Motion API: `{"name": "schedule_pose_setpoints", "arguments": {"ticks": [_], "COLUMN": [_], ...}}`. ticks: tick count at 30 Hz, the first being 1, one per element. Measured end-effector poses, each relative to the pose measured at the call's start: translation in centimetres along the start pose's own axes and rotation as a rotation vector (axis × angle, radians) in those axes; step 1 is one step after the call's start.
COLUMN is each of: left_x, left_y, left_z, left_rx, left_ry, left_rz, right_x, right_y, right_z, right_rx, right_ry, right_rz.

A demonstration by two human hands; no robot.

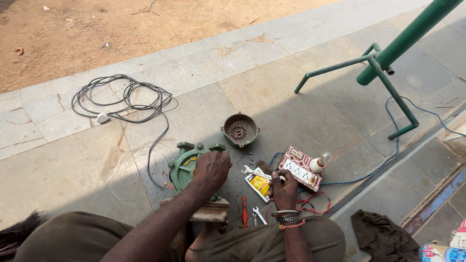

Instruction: The person applies lubricant from a tube onto a metal rod and then inserts the rod into a green motor housing. The person rotates the motor's central wheel and uses a wrench to tighten a bolt on the motor.

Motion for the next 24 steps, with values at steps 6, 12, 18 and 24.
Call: {"name": "schedule_pose_setpoints", "arguments": {"ticks": [6, 12, 18, 24], "left_x": [-1.4, -1.1, -0.9, -0.4], "left_y": [-0.5, 0.3, -0.4, -0.6], "left_z": [1.0, 0.0, 0.5, 1.0], "left_rx": [0.025, -0.152, 0.055, -0.192], "left_ry": [-0.155, -0.215, -0.035, -0.193], "left_rz": [0.166, 0.021, 0.067, 0.071], "right_x": [1.2, 1.4, 1.4, 1.7], "right_y": [0.6, 1.2, 1.0, 1.2], "right_z": [-0.3, -0.5, -0.5, -0.6], "right_rx": [0.005, 0.014, -0.019, 0.005], "right_ry": [0.009, -0.013, -0.045, -0.051], "right_rz": [0.046, 0.165, 0.128, 0.144]}}
Point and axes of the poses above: each hand's wrist, its own z-axis towards the middle knuckle, its own y-axis out of the back of the hand, x = y × z, the point moved 1 cm from there along z, towards the middle knuckle, and after that the axes turned 14 degrees about -y, right-handed, at the moved point
